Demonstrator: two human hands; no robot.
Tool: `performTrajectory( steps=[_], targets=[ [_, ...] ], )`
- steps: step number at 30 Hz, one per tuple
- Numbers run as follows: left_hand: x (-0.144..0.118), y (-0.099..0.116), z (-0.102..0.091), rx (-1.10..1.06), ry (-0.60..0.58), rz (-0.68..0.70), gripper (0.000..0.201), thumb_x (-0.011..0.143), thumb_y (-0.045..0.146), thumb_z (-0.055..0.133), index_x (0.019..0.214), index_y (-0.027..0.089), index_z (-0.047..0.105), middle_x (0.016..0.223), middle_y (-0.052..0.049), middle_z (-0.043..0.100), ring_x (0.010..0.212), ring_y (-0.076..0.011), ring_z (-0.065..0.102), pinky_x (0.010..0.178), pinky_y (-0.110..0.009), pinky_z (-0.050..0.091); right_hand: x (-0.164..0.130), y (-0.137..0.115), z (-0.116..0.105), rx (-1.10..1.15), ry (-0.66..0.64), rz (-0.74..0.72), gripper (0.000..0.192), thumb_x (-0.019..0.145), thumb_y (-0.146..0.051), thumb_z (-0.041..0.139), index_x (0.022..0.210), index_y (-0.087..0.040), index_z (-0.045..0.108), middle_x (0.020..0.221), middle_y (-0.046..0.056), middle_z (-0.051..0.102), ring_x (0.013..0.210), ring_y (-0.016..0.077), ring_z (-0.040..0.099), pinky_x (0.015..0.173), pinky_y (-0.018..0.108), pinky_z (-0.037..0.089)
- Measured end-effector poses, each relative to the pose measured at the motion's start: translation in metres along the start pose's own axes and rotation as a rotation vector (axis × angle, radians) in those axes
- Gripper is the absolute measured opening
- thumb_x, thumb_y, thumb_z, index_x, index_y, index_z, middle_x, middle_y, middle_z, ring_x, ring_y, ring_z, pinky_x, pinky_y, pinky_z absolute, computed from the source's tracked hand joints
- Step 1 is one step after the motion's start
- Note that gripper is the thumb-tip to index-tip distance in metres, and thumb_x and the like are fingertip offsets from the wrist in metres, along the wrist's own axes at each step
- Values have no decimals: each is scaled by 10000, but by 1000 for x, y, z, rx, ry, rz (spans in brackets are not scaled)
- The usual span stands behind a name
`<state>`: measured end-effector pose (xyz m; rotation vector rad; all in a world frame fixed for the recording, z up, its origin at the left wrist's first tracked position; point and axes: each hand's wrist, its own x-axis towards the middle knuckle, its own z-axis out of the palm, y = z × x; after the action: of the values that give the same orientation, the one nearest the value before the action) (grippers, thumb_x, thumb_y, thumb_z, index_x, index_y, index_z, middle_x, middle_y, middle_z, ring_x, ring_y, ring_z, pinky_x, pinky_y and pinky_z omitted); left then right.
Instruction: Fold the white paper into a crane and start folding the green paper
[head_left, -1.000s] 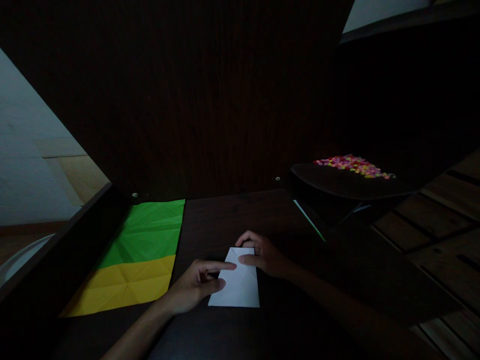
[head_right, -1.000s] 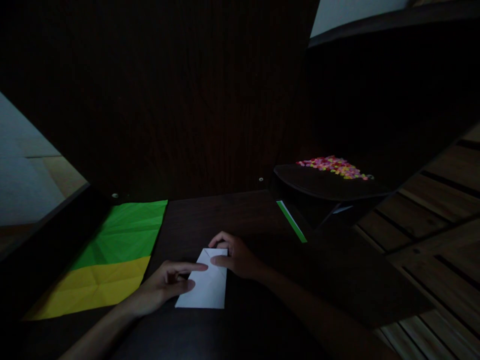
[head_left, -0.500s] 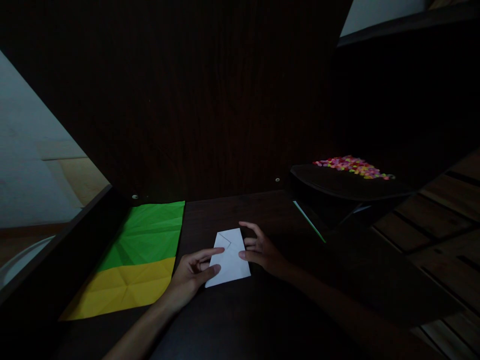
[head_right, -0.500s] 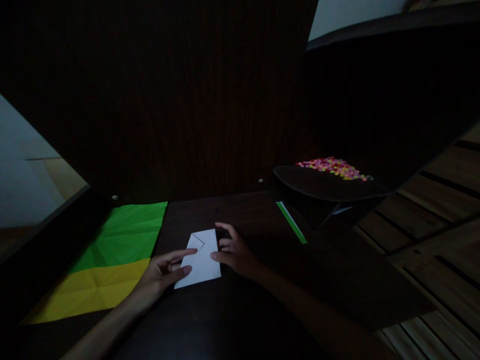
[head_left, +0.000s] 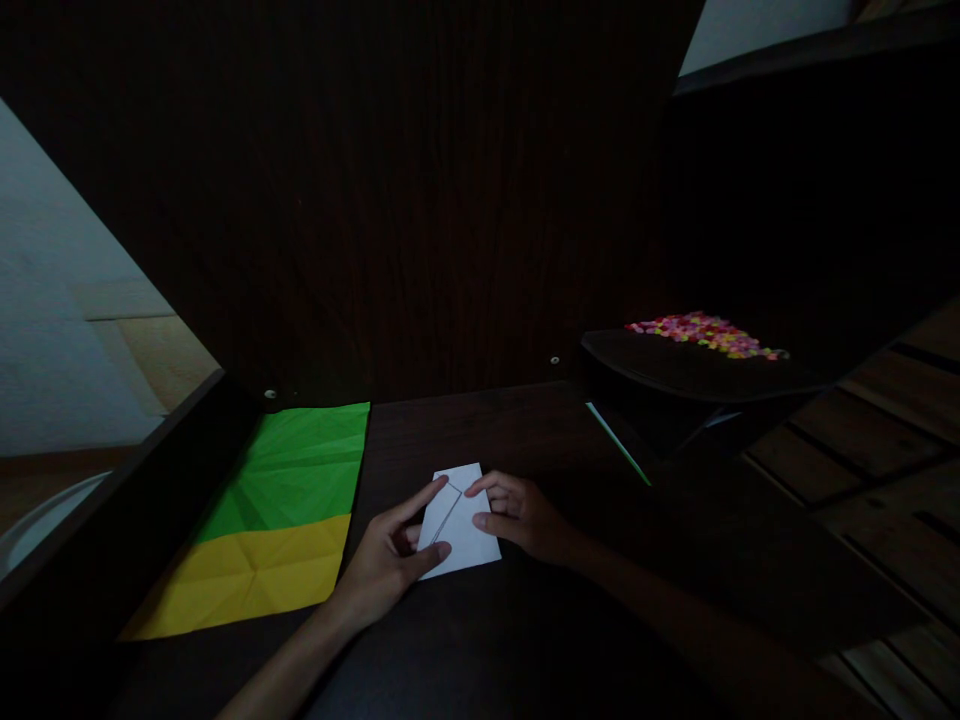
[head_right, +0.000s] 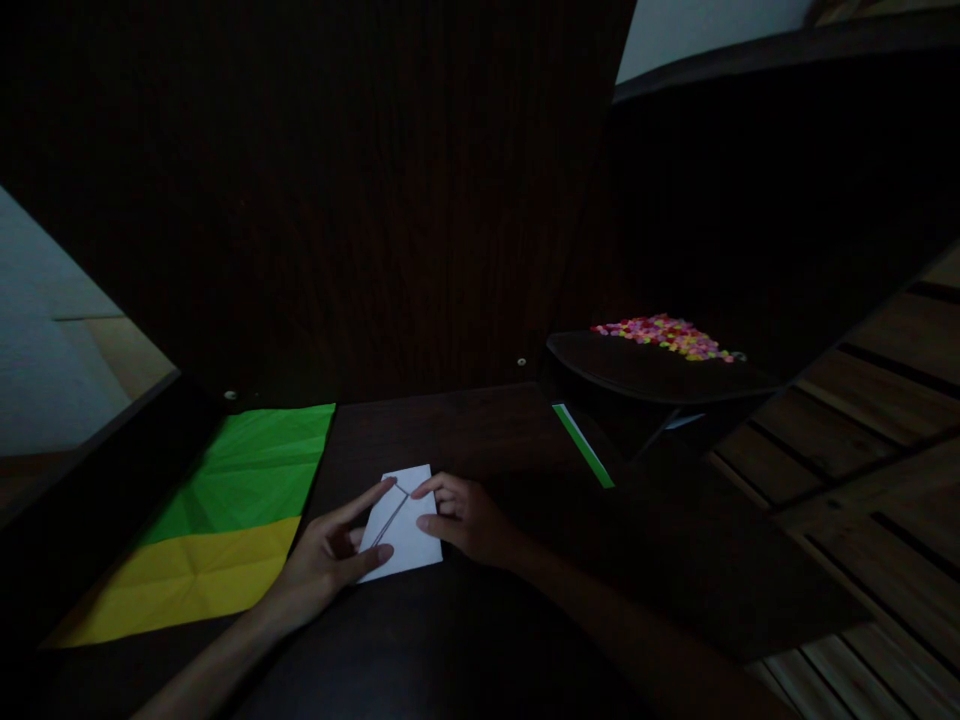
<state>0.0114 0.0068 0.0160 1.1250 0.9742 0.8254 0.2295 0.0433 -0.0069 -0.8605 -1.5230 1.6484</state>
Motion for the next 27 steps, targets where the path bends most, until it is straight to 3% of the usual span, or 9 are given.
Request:
performTrajectory(
  steps=[2, 5, 8, 11, 14, 16, 20, 27],
  targets=[
    [1, 0, -1, 42, 5, 31, 801, 721, 328, 791, 1430, 195, 443, 940, -80, 743, 825, -227, 670, 722, -324, 524, -1, 0, 1, -42, 4, 8, 194, 783, -242, 692, 957, -168, 650, 853, 47, 686, 783, 190, 659, 686, 299, 492],
    [2, -2, -3, 191, 53, 154, 531, 722, 325, 786, 1224, 200, 667, 1107, -99, 704, 910, -244, 648, 746, -313, 512, -1, -1, 3, -118, 27, -4, 123, 764, -241, 696, 856, -160, 689, 796, 39, 679, 746, 178, 633, 685, 291, 475],
    [3, -3, -6, 301, 88, 173, 396, 780, 361, 730, 1137, 193, 722, 1083, -95, 712, 846, -225, 637, 710, -291, 489, 1, -1, 1, -128, 22, -9, 119, 753, -229, 678, 851, -167, 708, 834, 39, 689, 757, 171, 617, 695, 283, 457],
    [3, -4, -8, 253, 98, 87, 469, 787, 411, 713, 1184, 163, 695, 933, -85, 741, 714, -198, 620, 627, -271, 459, 3, 1, -4, -116, 9, -4, 182, 754, -192, 578, 854, -170, 729, 729, 11, 659, 671, 143, 574, 638, 257, 423],
    [3, -5, -9, 107, 84, 15, 584, 737, 432, 755, 1235, 142, 657, 886, -82, 745, 724, -211, 629, 639, -278, 459, 4, 5, -9, -49, -18, -1, 288, 740, -177, 485, 880, -164, 736, 648, -5, 621, 597, 129, 538, 592, 247, 402],
    [3, -5, -9, 56, 84, -6, 616, 725, 437, 766, 1249, 137, 645, 873, -82, 742, 741, -219, 634, 647, -281, 459, 4, 6, -11, -26, -31, 18, 300, 711, -152, 502, 906, -171, 730, 696, 0, 656, 641, 140, 579, 620, 251, 424],
    [2, -3, -8, 76, 93, -21, 665, 728, 459, 761, 1289, 135, 612, 709, -48, 709, 589, -170, 580, 538, -235, 397, 1, -1, -9, -37, -47, 50, 286, 678, -113, 587, 926, -183, 713, 804, 20, 711, 803, 188, 662, 710, 278, 469],
    [2, -4, -6, 96, 95, -10, 697, 712, 453, 776, 1302, 130, 595, 620, -13, 647, 515, -127, 502, 483, -208, 334, -2, -12, -10, -133, -101, -28, 202, 724, -175, 693, 925, -178, 716, 1006, 66, 699, 988, 229, 651, 874, 354, 467]
  ],
)
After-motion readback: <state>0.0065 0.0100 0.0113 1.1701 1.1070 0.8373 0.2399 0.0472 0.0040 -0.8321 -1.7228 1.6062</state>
